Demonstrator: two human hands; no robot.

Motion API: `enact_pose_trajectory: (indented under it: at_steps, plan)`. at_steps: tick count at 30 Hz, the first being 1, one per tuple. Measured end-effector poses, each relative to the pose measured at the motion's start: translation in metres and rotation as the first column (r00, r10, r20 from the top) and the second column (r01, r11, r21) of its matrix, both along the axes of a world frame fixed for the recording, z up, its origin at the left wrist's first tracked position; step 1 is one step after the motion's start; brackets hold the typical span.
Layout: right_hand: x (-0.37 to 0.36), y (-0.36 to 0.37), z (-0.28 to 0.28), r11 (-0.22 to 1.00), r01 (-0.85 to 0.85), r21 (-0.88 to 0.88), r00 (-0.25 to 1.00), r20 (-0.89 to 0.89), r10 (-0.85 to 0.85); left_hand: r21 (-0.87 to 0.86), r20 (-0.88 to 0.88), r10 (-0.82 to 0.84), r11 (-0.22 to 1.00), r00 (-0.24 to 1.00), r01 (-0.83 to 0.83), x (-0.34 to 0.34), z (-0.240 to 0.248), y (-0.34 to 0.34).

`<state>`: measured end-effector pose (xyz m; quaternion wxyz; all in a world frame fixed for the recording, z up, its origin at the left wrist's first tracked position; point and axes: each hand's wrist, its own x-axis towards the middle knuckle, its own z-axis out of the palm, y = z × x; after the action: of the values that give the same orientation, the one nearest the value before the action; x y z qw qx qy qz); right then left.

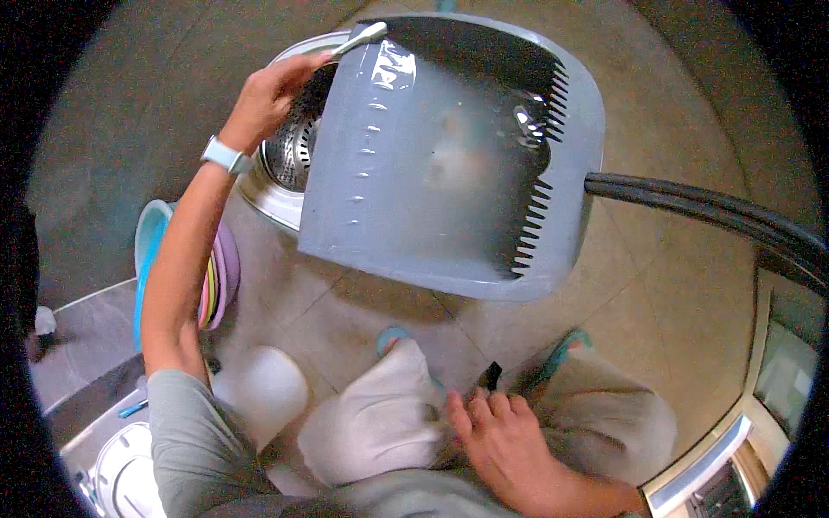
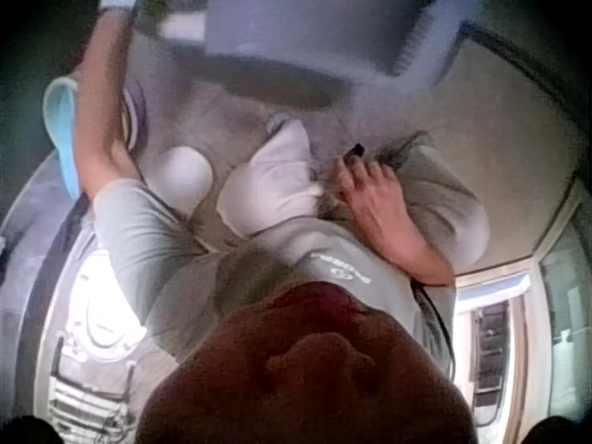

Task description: The person retrieves a toothbrush from the sink area and uses it to scrub the inside of a gray dustpan held over a washing machine. They repeatedly brush the dustpan's surface and the metal handle, then rinse the toothbrush under running water.

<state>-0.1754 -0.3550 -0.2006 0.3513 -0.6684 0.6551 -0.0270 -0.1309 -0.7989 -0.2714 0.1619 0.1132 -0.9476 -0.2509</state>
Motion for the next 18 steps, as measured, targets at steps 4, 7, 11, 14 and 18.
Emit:
enact_pose_trajectory:
  at_steps: [4, 7, 11, 14, 18]
  plan:
    - [-0.001, -0.003, 0.002, 1.000, 0.013, -0.019, 1.000, -0.011, -0.013, -0.043, -0.039, -0.150, 0.988, 0.988, 0.148, -0.002, -0.001, 0.014]
    - [0.000, 0.001, 0.004, 0.999, 0.021, -0.039, 0.999, -0.033, -0.023, 0.022, 0.253, -0.052, 0.999, 0.966, 0.048, 0.041, 0.013, 0.039]
    - [-0.002, 0.001, 0.010, 0.999, 0.035, 0.005, 0.999, -0.006, -0.035, -0.034, 0.434, -0.040, 0.998, 0.900, 0.061, 0.079, 0.035, 0.061]
    - [-0.001, 0.005, 0.010, 0.999, -0.019, 0.046, 1.000, 0.007, 0.018, -0.301, 0.178, -0.019, 0.951, 0.984, 0.073, 0.019, 0.036, 0.038]
    - [-0.002, 0.004, 0.005, 0.997, -0.003, -0.072, 1.000, -0.017, 0.001, -0.385, 0.167, 0.030, 0.922, 0.985, 0.037, -0.007, 0.027, 0.027]
